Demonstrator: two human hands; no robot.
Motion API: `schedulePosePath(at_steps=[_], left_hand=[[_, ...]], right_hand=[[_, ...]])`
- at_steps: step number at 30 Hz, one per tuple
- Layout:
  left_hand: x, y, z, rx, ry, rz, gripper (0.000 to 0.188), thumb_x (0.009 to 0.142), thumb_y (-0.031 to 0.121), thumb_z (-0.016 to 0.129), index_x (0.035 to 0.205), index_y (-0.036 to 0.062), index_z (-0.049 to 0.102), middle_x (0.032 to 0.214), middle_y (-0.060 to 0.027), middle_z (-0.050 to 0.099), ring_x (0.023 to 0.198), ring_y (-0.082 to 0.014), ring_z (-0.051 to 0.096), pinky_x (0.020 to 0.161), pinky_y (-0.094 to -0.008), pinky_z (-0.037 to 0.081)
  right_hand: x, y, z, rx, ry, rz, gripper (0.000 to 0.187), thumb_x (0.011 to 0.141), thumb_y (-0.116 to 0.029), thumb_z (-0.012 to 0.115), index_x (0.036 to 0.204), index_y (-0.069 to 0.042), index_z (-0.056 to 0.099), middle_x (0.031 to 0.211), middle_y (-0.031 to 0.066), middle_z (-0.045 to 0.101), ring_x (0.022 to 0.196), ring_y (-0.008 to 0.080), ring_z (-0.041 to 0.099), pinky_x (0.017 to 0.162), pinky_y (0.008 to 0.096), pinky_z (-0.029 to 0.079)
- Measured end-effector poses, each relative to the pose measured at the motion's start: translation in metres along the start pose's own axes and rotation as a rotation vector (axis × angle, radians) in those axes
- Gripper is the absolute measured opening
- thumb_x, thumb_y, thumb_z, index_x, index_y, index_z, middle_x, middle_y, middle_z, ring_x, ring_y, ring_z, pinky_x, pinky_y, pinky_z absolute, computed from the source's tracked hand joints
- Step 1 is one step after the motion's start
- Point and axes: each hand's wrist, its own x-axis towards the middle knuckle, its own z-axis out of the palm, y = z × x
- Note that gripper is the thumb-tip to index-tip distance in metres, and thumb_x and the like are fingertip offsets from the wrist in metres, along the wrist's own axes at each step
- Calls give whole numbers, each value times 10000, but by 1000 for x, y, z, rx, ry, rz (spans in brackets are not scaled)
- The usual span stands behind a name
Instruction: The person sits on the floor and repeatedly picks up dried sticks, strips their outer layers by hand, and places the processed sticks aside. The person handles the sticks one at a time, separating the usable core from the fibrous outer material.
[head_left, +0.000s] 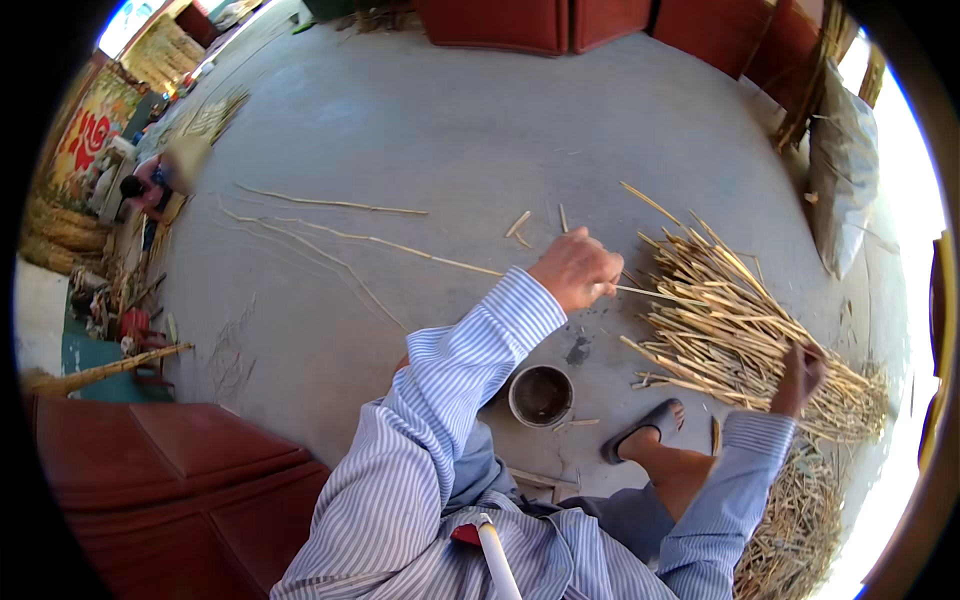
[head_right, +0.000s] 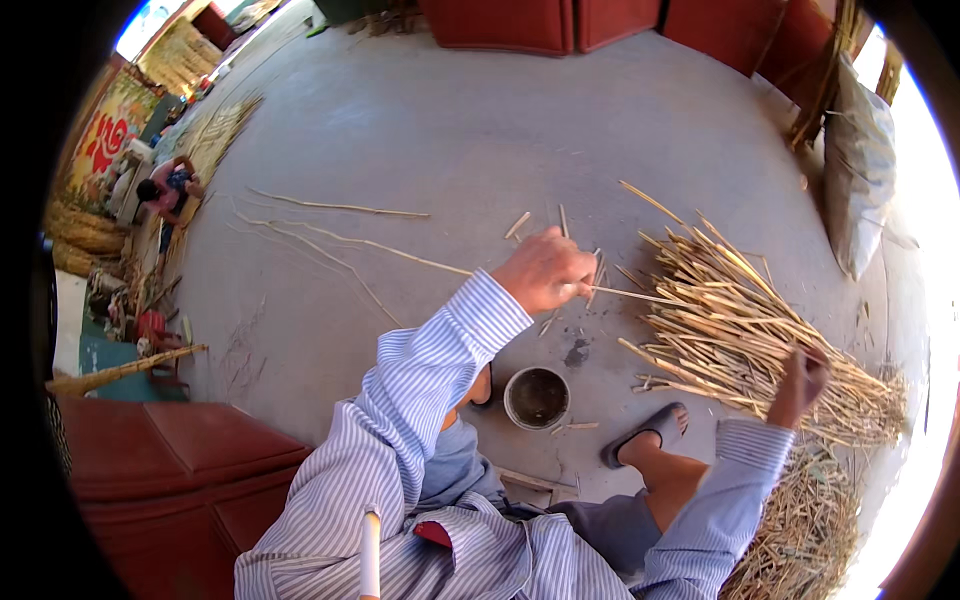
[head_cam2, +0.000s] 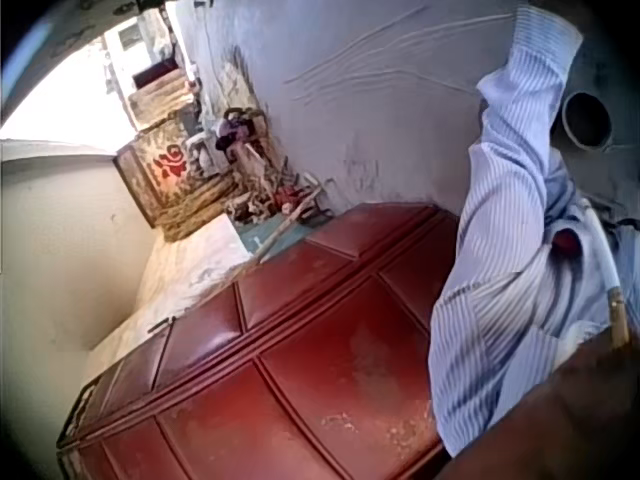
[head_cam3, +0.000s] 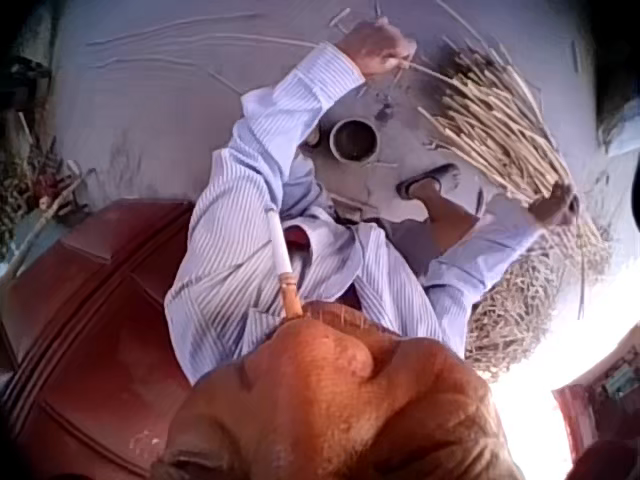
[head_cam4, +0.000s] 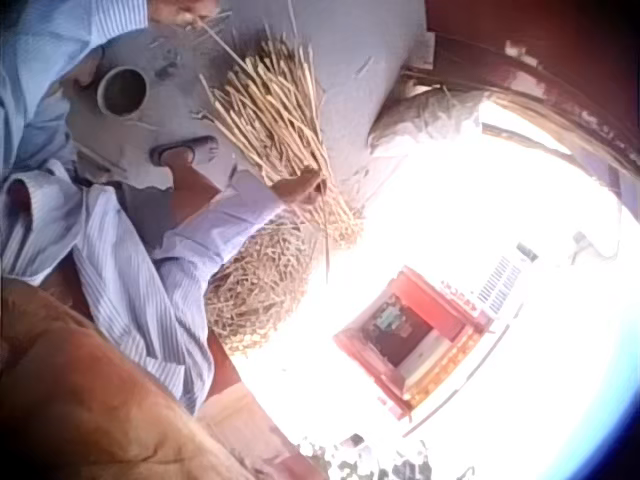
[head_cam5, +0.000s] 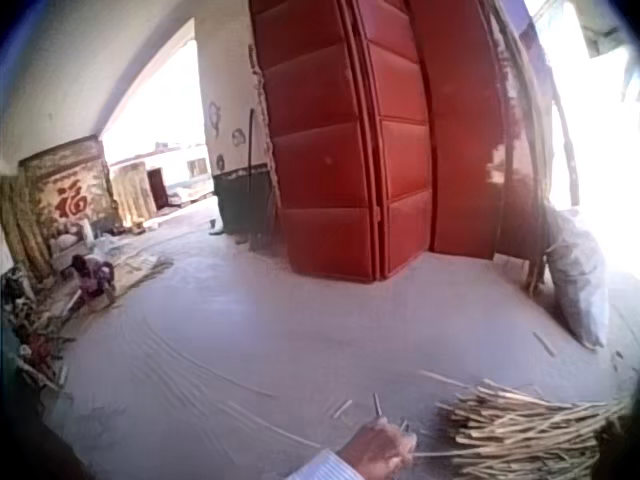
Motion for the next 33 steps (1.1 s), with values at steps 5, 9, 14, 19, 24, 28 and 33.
schedulePosePath(at_steps=[5, 9, 14, 19, 24, 28, 33], left_hand=[[-26, -21, 19, 190, -78, 86, 152, 693, 141, 744, 733, 120, 599, 688, -38, 608, 751, -239, 602, 723, -385, 420], [-65, -59, 37, 405, -249, 64, 139, 663, 84, 701, 756, 115, 603, 771, -55, 651, 835, -241, 619, 805, -393, 433], [-147, -149, 29, 470, -611, -329, 152, 735, 104, 656, 885, 115, 678, 872, -103, 683, 975, -310, 637, 876, -472, 480], [-215, -210, -72, 835, -478, -1113, 344, 948, 370, 500, 1125, 163, 711, 1185, -75, 684, 1119, -278, 638, 1015, -457, 405], [-197, -187, -106, 834, -530, -1133, 218, 865, 198, 644, 1067, 170, 721, 1101, -58, 715, 1051, -287, 674, 852, -459, 523], [-187, -176, -39, 797, -134, -606, 130, 803, 102, 639, 916, 108, 703, 923, -151, 699, 877, -351, 681, 744, -446, 542], [-104, -83, 39, 476, -119, -306, 80, 819, 164, 656, 843, 89, 637, 816, -137, 662, 787, -349, 645, 671, -479, 489]], right_hand=[[126, 82, -149, 741, 202, 375, 231, 1003, -122, 478, 1173, 20, 546, 1219, 123, 607, 1054, 199, 599, 867, 337, 548], [87, 69, -116, 826, 48, 545, 295, 1039, -179, 424, 1226, 18, 540, 1297, 137, 595, 1106, 205, 609, 912, 352, 549], [47, 29, -68, 624, -458, 522, 302, 1018, -178, 499, 1261, 1, 521, 1235, 113, 636, 972, 128, 638, 826, 256, 564], [19, -7, -39, 386, -228, 539, 327, 987, -208, 568, 1252, -18, 546, 1207, 84, 654, 904, 83, 627, 753, 206, 535], [21, -1, -44, 288, -256, 475, 301, 969, -176, 584, 1233, -34, 554, 1145, 67, 668, 919, 98, 625, 739, 209, 517], [-2, -13, -18, 245, -405, 371, 340, 919, -139, 618, 1230, -17, 555, 1013, 80, 680, 835, 134, 640, 688, 248, 512], [3, -5, -3, 11, -286, 371, 348, 880, -125, 632, 1166, 61, 569, 951, 91, 661, 828, 153, 641, 662, 235, 515]])
